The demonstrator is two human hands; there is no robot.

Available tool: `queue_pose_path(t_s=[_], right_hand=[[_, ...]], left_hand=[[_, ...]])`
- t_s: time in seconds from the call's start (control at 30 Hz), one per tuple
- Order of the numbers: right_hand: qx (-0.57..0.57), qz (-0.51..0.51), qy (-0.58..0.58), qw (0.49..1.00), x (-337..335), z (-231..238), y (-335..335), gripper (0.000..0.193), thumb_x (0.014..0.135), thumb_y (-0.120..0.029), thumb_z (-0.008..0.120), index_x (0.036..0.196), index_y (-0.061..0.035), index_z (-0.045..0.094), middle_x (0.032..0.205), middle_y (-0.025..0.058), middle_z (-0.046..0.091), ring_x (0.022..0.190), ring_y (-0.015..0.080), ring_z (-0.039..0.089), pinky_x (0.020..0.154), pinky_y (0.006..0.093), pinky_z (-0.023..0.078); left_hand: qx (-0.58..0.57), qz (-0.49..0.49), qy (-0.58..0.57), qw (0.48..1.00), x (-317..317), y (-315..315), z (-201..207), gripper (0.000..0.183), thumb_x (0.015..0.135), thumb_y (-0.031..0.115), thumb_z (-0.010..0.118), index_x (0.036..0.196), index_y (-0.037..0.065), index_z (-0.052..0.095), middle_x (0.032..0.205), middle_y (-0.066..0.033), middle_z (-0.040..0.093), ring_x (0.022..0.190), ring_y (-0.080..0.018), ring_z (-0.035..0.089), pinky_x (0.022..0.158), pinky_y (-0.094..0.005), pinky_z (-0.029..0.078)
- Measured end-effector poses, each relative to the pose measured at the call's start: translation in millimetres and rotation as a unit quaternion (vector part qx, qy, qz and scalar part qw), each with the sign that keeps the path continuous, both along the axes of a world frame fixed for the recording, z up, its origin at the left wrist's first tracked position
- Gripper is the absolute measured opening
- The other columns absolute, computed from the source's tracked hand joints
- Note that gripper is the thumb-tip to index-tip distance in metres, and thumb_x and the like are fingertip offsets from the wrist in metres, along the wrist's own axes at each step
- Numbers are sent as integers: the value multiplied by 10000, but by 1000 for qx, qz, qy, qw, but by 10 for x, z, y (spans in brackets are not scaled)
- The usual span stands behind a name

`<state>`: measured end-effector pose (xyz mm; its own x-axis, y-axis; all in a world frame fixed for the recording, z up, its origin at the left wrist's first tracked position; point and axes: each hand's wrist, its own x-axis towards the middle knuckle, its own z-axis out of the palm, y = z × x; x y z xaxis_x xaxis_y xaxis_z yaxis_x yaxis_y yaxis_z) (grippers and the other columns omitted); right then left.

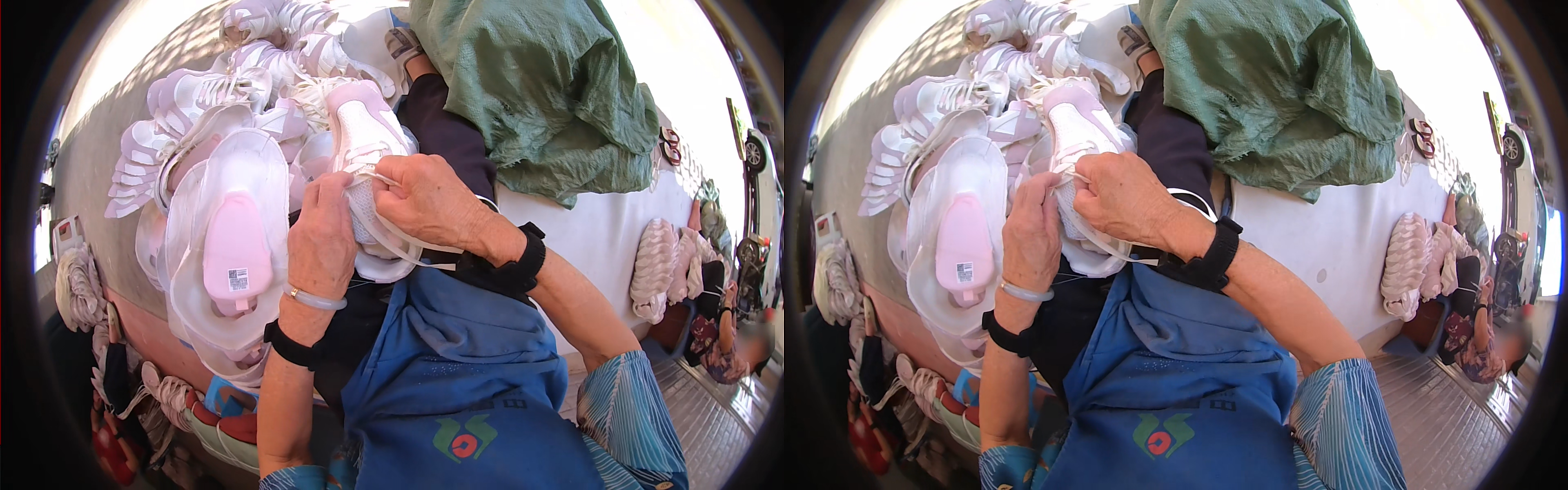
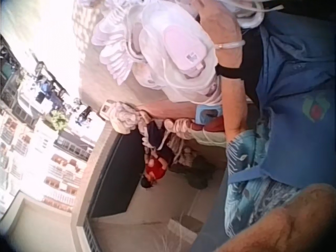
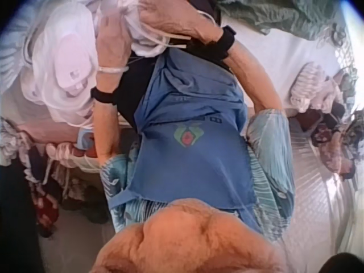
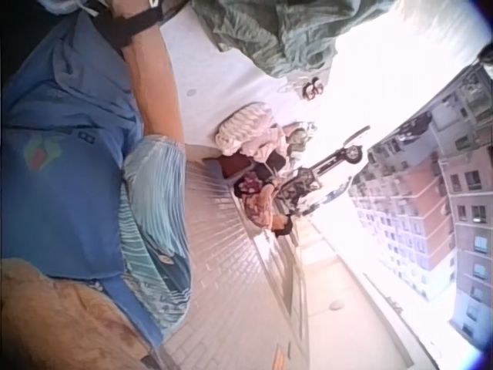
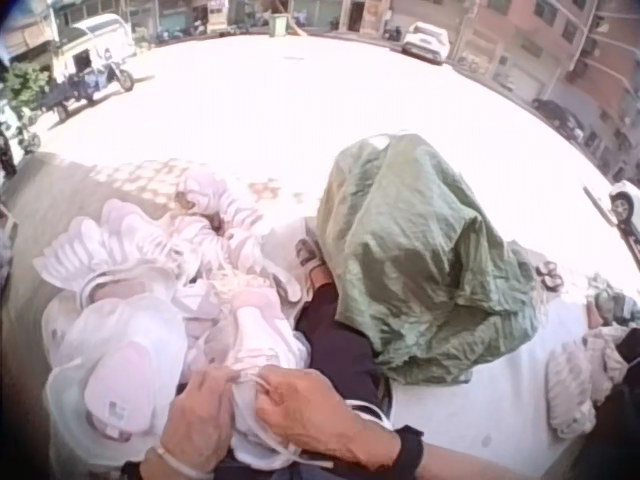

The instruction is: Lacing pairs of white and pink athletic shoes in a factory or assembly environment.

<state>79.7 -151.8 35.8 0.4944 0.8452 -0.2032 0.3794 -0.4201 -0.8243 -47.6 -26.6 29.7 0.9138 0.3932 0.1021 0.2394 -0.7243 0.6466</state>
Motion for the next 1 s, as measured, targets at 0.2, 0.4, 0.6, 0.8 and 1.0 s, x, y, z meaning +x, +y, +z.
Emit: queue_pose_path(t_s=[0.2, 0.4, 0.6, 0.8, 1.0], right_hand=[[30, -87, -14, 996, -16, 140, -74, 210, 810, -190, 639, 919, -10, 621, 676, 217, 577, 648, 382, 602, 602, 409, 474], [72, -25, -233, 970, -58, -109, 54, 177, 836, -176, 631, 929, -26, 625, 790, 179, 624, 666, 339, 628, 586, 423, 492], [-5, -21, -43, 999, 47, -40, 110, 215, 842, -179, 609, 959, 0, 627, 821, 200, 635, 692, 377, 625, 617, 430, 497], [22, -44, -66, 997, 32, -27, -20, 227, 815, -191, 602, 947, -7, 608, 841, 228, 657, 739, 400, 643, 690, 479, 510], [42, -64, -167, 983, -64, -53, 46, 230, 820, -170, 636, 985, -13, 605, 896, 199, 643, 800, 395, 630, 699, 446, 506]], left_hand=[[-5, 8, 11, 1000, -9, 18, -5, 211, 907, -1, 512, 1111, 40, 543, 1038, -176, 595, 961, -384, 590, 802, -418, 477], [7, 1, 24, 1000, -7, -1, -25, 195, 906, -2, 516, 1088, 42, 566, 1056, -167, 614, 957, -373, 612, 787, -421, 496], [14, 3, -2, 1000, -3, 12, -36, 186, 910, -3, 518, 1081, 42, 574, 1053, -161, 624, 952, -378, 617, 774, -411, 501], [0, 41, -2, 999, -9, -17, -31, 203, 906, -3, 521, 1095, 51, 570, 1023, -166, 622, 938, -376, 615, 767, -415, 497], [9, 22, 15, 1000, -1, -14, -13, 199, 907, 8, 522, 1093, 55, 577, 1039, -167, 629, 939, -377, 623, 775, -406, 504]])
